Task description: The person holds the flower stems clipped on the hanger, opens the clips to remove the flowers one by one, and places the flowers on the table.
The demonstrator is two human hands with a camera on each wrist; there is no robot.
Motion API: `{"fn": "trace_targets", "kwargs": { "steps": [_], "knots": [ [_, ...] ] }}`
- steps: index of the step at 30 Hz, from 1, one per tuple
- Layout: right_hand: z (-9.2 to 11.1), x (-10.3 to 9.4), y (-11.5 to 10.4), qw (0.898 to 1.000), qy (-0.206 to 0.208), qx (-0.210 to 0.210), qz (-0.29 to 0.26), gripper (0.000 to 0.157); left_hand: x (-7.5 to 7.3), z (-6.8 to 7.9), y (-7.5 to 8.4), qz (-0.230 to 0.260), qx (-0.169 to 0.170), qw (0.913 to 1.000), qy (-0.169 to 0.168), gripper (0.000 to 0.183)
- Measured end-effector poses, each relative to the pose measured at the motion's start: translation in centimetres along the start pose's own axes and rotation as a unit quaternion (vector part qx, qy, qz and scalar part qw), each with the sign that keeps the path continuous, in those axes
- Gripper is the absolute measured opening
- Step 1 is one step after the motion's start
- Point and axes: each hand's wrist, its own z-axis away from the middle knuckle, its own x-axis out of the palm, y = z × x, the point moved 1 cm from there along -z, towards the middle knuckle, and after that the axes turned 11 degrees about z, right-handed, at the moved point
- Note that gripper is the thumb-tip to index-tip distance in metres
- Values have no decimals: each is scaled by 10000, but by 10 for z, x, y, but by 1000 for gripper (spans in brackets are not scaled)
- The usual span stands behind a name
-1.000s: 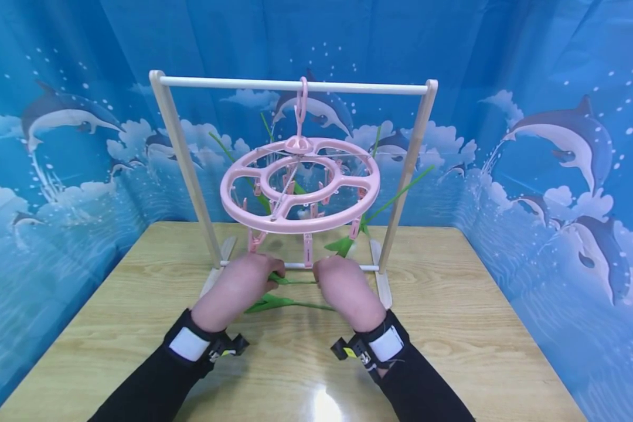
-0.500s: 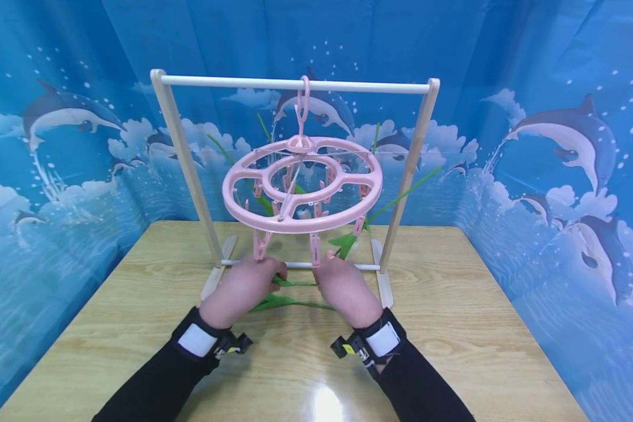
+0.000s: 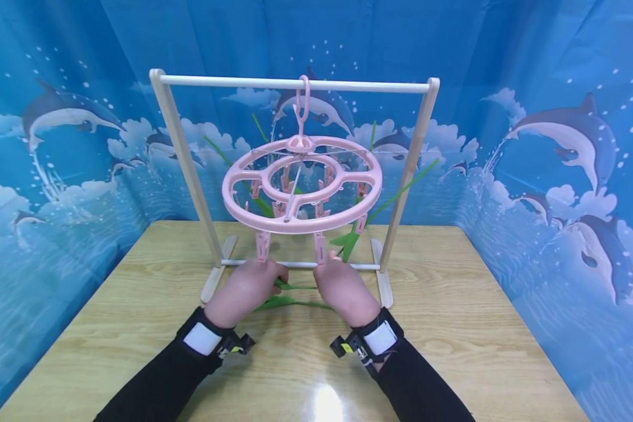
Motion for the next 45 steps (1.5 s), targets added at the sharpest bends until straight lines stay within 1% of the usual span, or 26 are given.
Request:
{"fn": "trace_targets", "kwargs": {
  "steps": [2,5,9,12,14,16,18,20,22,24,26,28,30,31,33,38,42,45],
  "knots": [
    [0,1,0,10000,-42,20,-69,14,1,0,-1,252,-136,9996,3,17],
    [0,2,0,9999,-64,16,-160,18,2,0,-1,314,-219,9993,13,17],
    [-1,5,0,9998,-1,-33,-205,20,4,-2,-1,-285,33,9996,-14,10],
    [-2,9,1,9999,-28,-49,-141,20,8,-3,-2,-658,167,9977,-64,11],
    [-2,11,1,9999,-77,-76,-103,19,10,-4,-3,-805,179,9965,-102,13],
    [-3,12,0,9999,-61,-147,14,20,12,-4,-4,-712,72,9974,-117,13],
    [-2,13,0,9998,2,-209,15,21,13,-4,-4,-567,-34,9983,-111,12],
    [-2,14,0,9997,38,-235,-29,23,14,-5,-5,-531,-18,9986,-79,13],
    [-2,16,0,9995,86,-220,-205,25,14,-5,-5,-614,65,9981,-57,15],
    [-2,17,1,9989,202,-294,-292,26,15,-6,-6,-729,162,9972,-52,16],
    [-2,19,2,9978,308,-306,-506,29,16,-6,-7,-684,126,9976,-62,15],
    [-2,22,2,9969,469,-470,-412,31,17,-6,-7,-636,74,9979,-79,15],
    [-2,24,2,9962,549,-543,-390,32,19,-6,-8,-617,66,9980,-71,15],
    [-2,26,2,9964,539,-548,-358,32,20,-6,-9,-657,95,9978,-72,16],
    [-3,30,3,9970,487,-595,-118,31,23,-5,-9,-719,165,9973,-48,17],
    [-6,36,3,9985,220,-497,-11,30,28,-6,-11,-906,348,9953,58,20],
    [-8,37,2,9982,188,-566,94,30,31,-8,-13,-1141,456,9924,111,21],
    [-11,40,3,9984,102,-533,183,29,34,-9,-16,-1340,515,9896,114,21]
  ]
}}
